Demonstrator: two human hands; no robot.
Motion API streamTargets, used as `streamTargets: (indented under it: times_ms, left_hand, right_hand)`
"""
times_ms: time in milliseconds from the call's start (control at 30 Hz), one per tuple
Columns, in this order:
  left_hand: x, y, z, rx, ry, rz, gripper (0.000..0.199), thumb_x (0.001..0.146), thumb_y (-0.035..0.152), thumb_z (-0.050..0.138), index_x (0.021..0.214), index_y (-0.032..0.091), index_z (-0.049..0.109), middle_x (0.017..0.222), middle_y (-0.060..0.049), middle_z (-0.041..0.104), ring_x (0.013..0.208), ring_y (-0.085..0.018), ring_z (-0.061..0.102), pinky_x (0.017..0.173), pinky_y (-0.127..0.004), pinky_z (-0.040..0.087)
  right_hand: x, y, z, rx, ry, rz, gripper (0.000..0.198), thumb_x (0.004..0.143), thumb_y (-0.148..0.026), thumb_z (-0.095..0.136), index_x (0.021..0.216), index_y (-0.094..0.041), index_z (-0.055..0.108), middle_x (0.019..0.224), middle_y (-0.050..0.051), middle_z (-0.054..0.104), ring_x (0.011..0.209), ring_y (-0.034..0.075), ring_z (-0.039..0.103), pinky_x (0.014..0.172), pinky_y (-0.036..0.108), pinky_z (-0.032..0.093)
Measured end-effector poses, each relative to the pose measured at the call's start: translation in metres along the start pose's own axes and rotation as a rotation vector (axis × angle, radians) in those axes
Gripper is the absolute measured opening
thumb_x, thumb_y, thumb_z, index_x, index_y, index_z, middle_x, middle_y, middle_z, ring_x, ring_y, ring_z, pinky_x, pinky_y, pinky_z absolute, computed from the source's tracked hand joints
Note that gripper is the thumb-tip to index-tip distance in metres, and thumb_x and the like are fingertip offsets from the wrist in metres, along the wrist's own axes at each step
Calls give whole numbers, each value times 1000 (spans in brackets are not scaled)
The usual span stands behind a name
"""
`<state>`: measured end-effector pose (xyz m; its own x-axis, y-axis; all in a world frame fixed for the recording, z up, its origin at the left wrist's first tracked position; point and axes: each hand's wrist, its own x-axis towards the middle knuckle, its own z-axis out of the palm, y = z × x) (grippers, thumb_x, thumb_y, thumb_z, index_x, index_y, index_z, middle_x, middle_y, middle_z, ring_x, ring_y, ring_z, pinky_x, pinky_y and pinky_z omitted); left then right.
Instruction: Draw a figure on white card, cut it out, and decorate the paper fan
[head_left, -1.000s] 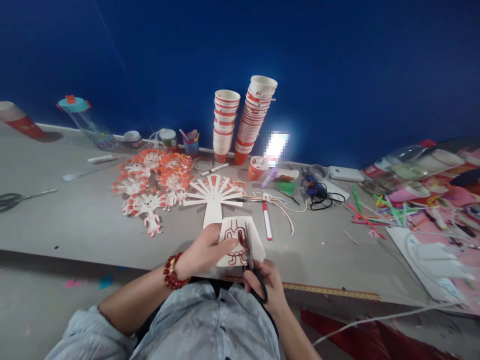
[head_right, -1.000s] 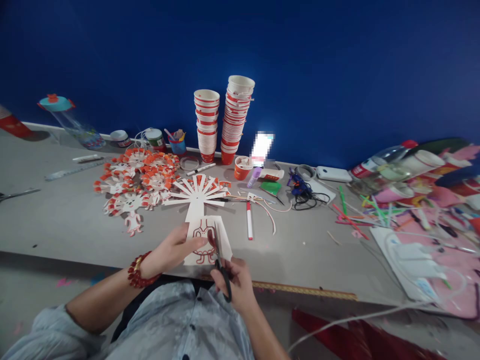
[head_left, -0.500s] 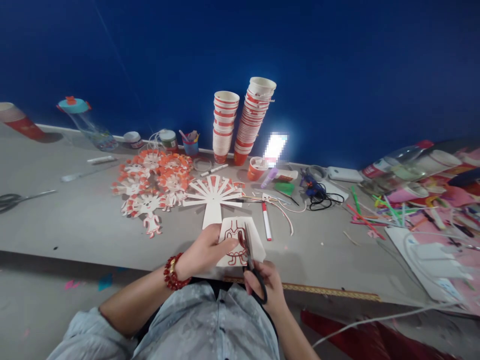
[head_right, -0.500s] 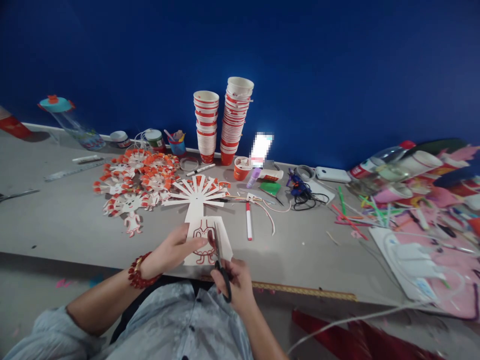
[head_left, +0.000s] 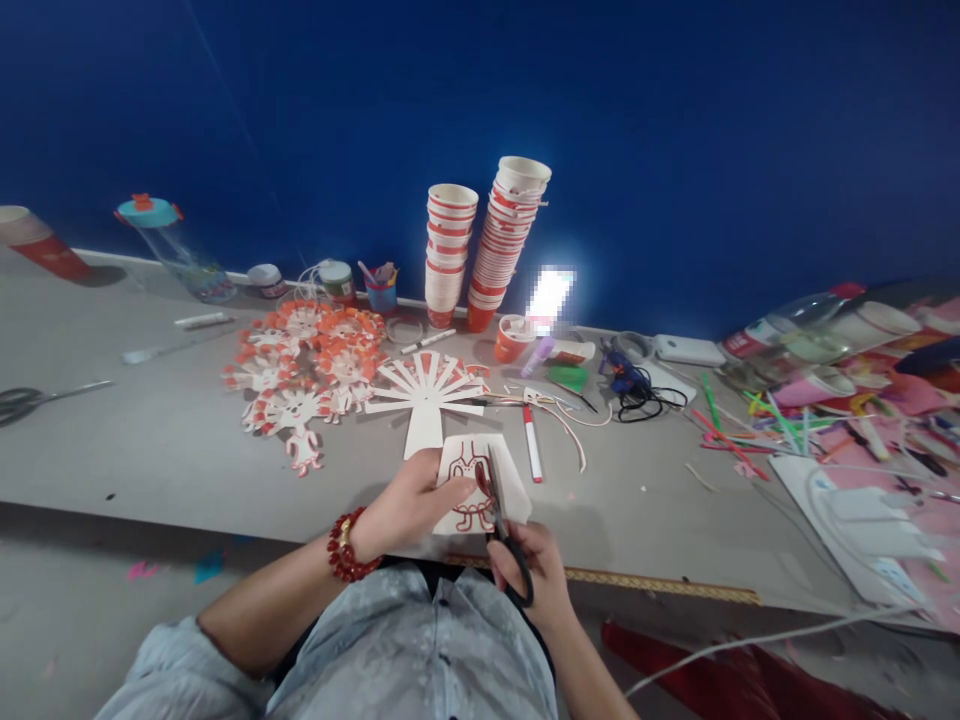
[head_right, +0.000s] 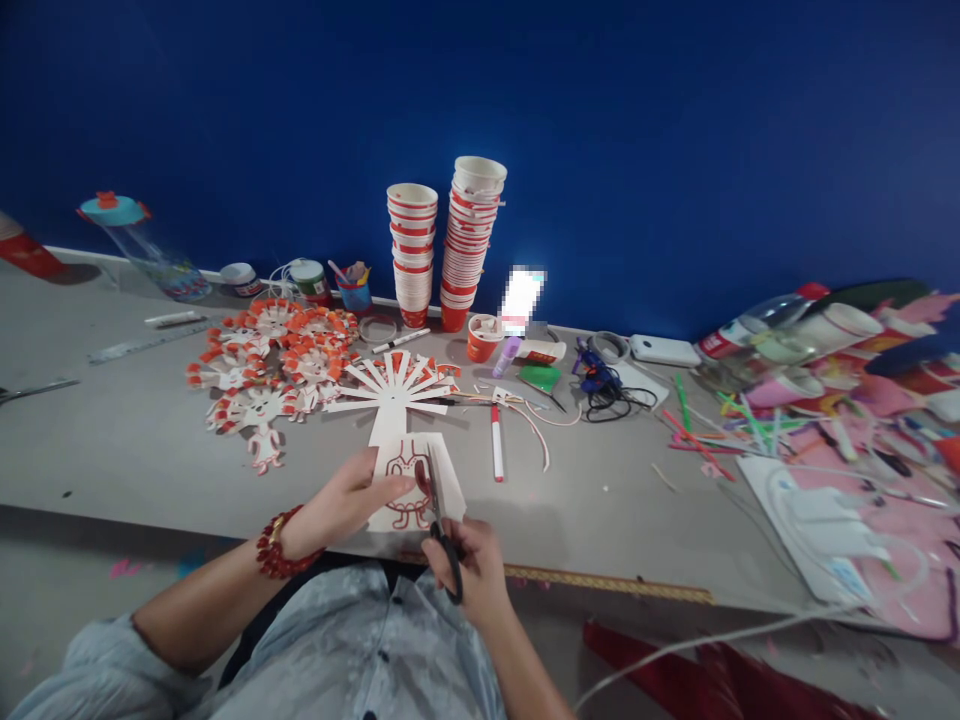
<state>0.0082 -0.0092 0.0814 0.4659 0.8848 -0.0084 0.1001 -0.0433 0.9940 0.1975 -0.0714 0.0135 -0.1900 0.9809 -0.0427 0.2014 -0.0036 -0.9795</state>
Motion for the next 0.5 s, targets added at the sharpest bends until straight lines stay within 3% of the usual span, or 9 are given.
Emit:
streamTargets:
  times_ms: [500]
  left_hand:
    - [1,-7,1,-69,-12,-5,21,90,23,49,88,12,66,83,-5,68,75,-16,60,71,-24,49]
  right_hand:
    - [2,1,1,11,-10,-7,47,85,-49,57,51,-21,42,38,-5,42,35,9,38,41,22,29]
